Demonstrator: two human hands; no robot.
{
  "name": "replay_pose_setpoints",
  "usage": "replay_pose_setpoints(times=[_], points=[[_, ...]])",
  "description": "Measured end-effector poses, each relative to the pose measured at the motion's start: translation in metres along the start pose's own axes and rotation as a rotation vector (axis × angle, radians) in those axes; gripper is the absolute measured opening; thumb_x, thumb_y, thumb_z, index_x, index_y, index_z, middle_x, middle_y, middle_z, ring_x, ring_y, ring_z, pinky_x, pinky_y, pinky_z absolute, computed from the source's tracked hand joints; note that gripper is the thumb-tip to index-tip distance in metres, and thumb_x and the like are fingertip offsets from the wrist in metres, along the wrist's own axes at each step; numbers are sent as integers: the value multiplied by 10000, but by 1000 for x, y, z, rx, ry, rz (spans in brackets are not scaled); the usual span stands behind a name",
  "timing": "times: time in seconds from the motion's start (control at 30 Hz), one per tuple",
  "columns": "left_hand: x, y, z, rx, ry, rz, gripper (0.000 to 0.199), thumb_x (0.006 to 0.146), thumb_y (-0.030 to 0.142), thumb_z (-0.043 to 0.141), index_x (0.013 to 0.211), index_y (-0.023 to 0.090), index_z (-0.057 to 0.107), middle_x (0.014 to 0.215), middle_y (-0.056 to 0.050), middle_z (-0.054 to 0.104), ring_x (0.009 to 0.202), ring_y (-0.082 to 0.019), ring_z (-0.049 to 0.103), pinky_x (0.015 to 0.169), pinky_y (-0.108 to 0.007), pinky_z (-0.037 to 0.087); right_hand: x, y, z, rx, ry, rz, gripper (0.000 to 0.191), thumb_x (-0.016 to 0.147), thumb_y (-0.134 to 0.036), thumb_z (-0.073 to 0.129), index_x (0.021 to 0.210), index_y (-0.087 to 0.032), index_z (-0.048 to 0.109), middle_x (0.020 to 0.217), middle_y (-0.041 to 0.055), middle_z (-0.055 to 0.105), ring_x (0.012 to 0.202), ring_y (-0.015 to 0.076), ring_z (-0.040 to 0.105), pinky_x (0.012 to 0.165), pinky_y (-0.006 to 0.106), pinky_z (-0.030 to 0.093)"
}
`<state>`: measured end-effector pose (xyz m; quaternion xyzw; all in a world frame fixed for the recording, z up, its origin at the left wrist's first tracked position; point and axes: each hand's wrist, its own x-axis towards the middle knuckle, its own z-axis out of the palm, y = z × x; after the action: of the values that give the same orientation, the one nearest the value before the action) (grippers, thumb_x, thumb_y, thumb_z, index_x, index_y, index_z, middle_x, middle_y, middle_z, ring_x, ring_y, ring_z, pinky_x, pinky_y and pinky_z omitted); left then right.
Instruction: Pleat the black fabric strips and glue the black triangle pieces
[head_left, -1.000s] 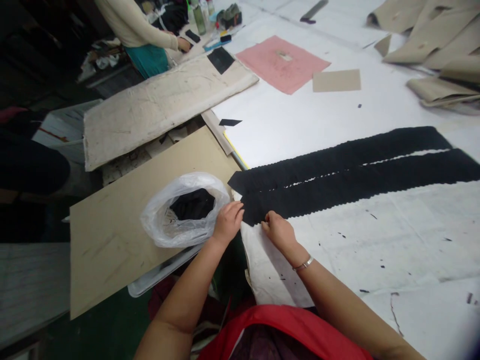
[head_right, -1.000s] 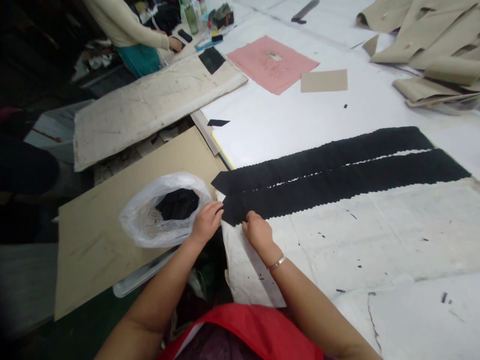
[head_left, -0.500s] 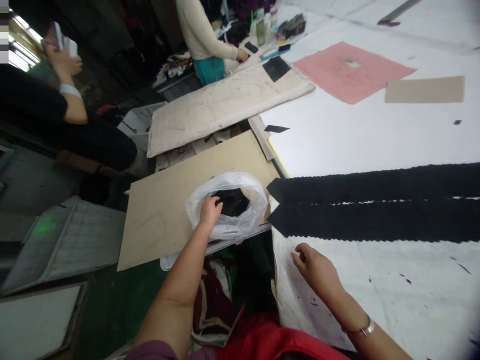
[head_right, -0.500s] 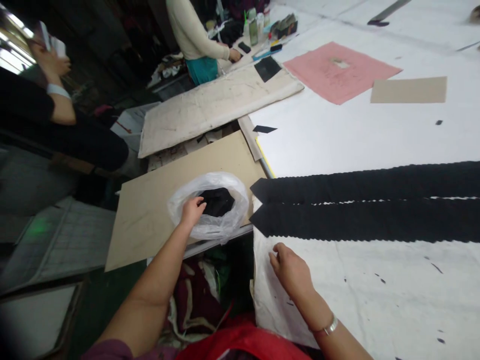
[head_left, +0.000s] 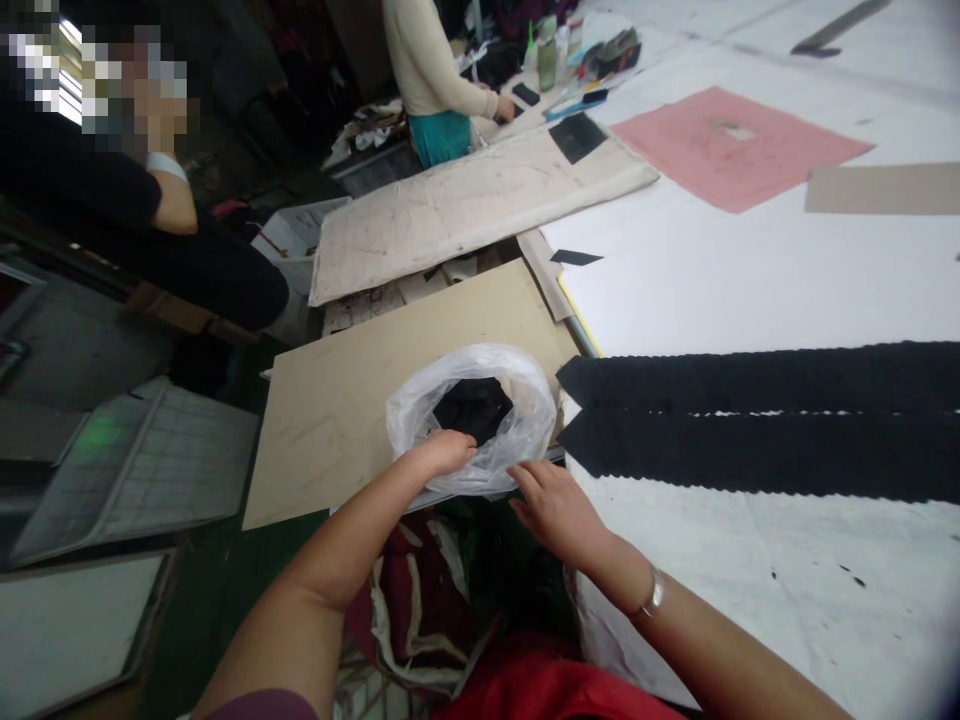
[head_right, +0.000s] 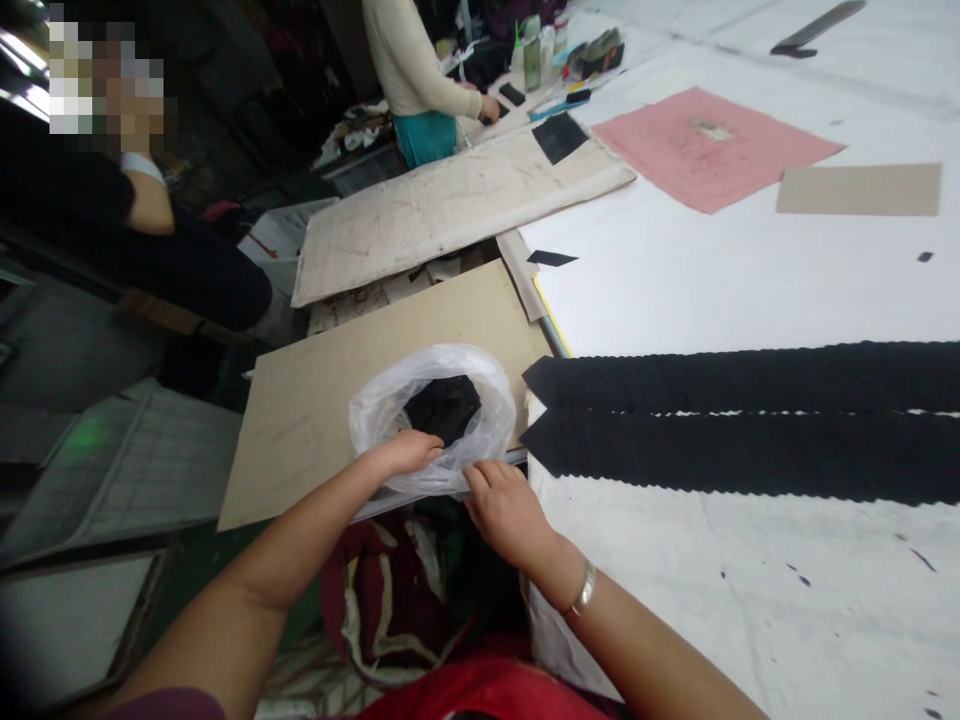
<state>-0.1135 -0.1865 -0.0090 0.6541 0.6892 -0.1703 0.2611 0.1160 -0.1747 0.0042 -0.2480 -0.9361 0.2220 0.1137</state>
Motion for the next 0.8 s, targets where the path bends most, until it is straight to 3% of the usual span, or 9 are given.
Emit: replay_pose_setpoints(times=[0.07, 0.13, 0.3, 0.4, 0.5, 0.6, 0.8], points=[[0, -2, -4, 0, 16, -47, 277, 840, 332, 425, 934, 199, 648, 975, -99, 676, 926, -244, 623, 809, -326, 449, 24, -2, 7, -38, 26, -128, 487, 764, -217, 560, 1236, -144, 471, 1205, 146, 535, 1135, 260, 451, 970, 402, 310], [3, -8, -10, 2, 61, -128, 269, 825, 291, 458, 1000, 175, 626, 959, -122, 676, 911, -258, 628, 797, -334, 457, 44, 0, 17, -93, -11, -189, 540, 740, -213, 583, 1259, -128, 461, 1227, 152, 530, 1183, 268, 416, 1037, 430, 216], [25, -37, -31, 0, 235, -327, 396, 838, 157, 391, 1217, 97, 487, 1054, -195, 634, 976, -288, 604, 843, -379, 439, 68, 7, 39, -230, -223, -189, 213, 801, -108, 460, 924, -136, 631, 824, 96, 646, 836, 206, 578, 1030, 451, 186], [44, -51, -39, -87, 371, -395, 354, 877, 203, 346, 1175, 134, 524, 1108, -164, 620, 1058, -262, 567, 909, -359, 405, 74, 4, 37, -218, -222, -197, 188, 811, -112, 453, 858, -150, 631, 817, 84, 630, 794, 192, 566, 1012, 446, 207], [64, -48, -32, -233, 456, -395, 374, 842, 302, 465, 1167, 122, 510, 1120, -159, 610, 1068, -249, 560, 900, -328, 416, 78, 0, 28, -208, -145, -165, 187, 833, -135, 440, 844, -158, 626, 815, 80, 608, 804, 190, 540, 1019, 444, 193], [85, -34, -18, -251, 454, -370, 482, 771, 324, 579, 1179, 92, 469, 1168, -188, 569, 1099, -253, 534, 916, -330, 408, 77, -5, 22, -221, -94, -155, 190, 849, -148, 432, 824, -167, 620, 792, 68, 589, 817, 193, 519, 1034, 455, 170], [117, -24, -7, -242, 412, -496, 507, 786, 387, 558, 1188, 86, 491, 1251, -232, 500, 1182, -331, 453, 929, -426, 400, 56, -11, 28, -235, -55, -143, 162, 838, -129, 455, 819, -176, 609, 770, 49, 576, 843, 197, 508, 1060, 468, 156]])
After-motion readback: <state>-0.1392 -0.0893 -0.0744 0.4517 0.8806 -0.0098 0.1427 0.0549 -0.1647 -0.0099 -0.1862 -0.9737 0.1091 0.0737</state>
